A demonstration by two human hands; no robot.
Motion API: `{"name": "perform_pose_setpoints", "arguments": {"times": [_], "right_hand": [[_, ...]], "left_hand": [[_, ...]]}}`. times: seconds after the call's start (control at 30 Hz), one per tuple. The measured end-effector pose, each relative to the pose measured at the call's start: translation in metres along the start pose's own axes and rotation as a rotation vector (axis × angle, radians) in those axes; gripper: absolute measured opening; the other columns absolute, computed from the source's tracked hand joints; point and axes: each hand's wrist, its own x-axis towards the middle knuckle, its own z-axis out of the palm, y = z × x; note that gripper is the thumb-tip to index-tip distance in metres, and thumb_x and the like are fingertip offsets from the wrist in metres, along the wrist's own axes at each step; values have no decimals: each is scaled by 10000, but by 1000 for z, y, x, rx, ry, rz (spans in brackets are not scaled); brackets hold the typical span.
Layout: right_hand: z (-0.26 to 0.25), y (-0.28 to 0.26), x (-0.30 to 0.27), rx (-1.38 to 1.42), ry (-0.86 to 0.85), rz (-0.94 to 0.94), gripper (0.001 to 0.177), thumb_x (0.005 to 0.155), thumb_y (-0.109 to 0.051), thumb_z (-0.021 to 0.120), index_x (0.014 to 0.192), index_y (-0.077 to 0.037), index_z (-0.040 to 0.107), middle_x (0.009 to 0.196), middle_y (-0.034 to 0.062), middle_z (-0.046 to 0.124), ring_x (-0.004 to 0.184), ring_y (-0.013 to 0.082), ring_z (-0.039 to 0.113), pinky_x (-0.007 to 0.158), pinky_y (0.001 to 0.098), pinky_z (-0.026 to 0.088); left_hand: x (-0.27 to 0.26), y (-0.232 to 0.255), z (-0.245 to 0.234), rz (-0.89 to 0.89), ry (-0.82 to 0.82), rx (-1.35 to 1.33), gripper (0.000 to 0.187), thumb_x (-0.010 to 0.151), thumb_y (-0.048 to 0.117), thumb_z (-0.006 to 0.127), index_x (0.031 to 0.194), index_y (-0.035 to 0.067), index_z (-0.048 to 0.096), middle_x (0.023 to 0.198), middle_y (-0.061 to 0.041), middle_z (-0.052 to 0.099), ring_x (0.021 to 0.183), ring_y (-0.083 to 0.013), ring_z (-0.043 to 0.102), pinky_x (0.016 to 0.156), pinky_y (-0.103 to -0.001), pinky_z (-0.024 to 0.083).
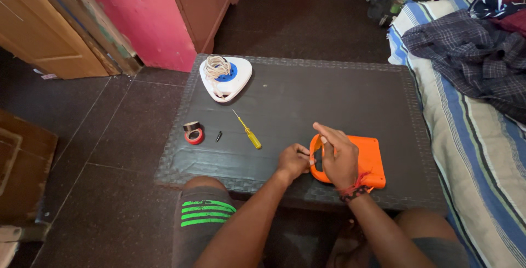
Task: The person uses a screwdriver to remove screws from an orange extension cord reel, then opens the casing to reveal the internal spool and cord. The person removes the spool and continues to unscrew internal components.
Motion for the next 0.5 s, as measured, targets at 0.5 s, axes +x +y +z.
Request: {"name": "perform_pose_setpoints", "arguments": {"times": [0.5], "right_hand": [[0, -1, -2, -8, 6, -50, 307, 931, 46, 632, 1201, -52, 742, 1288, 169, 712, 1013, 233, 732, 883, 334, 565]], "left_hand": [[-28, 30, 4, 364, 117, 501, 42, 891, 55, 663, 925, 79, 667, 848, -169, 741, 813, -326, 731, 770, -421, 558]]}}
